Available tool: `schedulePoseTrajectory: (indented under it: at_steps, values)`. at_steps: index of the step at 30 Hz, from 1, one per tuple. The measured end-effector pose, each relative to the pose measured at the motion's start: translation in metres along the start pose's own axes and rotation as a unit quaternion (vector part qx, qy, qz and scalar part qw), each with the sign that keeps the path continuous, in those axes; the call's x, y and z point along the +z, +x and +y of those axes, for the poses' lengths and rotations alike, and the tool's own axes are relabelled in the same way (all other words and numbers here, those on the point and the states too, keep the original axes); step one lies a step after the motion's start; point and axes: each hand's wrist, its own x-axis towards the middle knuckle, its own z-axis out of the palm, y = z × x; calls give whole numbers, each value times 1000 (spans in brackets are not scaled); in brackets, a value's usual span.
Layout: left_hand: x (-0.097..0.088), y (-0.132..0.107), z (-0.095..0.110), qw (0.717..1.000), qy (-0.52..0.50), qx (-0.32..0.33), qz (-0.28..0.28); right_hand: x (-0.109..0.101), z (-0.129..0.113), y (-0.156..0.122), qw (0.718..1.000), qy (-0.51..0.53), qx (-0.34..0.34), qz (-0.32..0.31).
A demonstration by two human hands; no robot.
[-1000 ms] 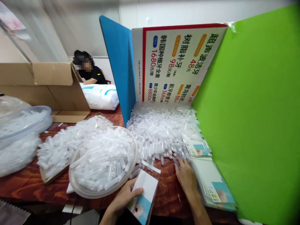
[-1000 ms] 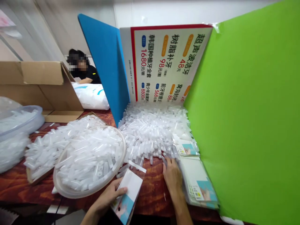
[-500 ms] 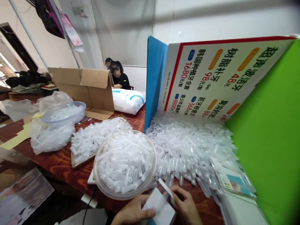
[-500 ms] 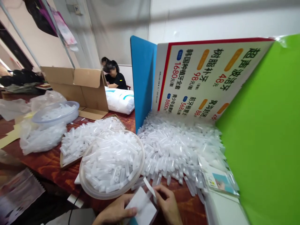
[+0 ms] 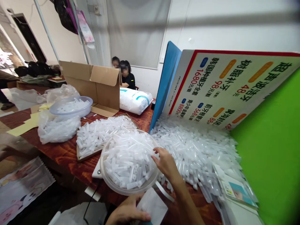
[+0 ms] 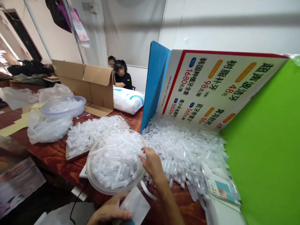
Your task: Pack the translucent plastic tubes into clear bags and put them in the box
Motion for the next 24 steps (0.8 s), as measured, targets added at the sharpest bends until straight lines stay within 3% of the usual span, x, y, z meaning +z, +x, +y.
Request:
schedulePoseTrajectory:
  at_steps: [3,5,9,12,15,18,21,24]
  values:
    - [3,-2,1,1000,-5,15,15,17,-8,5,1000,-14,-17,-5]
    - [6,-4,-1,999,-16,23,32,13,-7,-6,1000,-11,-22,-1]
    - [11,-8,-7,998,-41,24,51,-23,11,-48,992,104,65,39]
    - [13,-3,-12,998,-51,4,30,-53,27,-90,970,205,133,-18]
    - [16,10,-14,999,-28,-29,-2,-67,33,-129,945,284,139,-78]
    - [24,27,-12,997,-5,-60,-42,-65,35,-156,919,346,165,-90]
    - [38,39,-7,994,-9,-82,-76,-54,40,-173,888,394,237,-24]
    - [55,47,-5,991,-30,-125,-38,-42,47,-181,863,424,272,19]
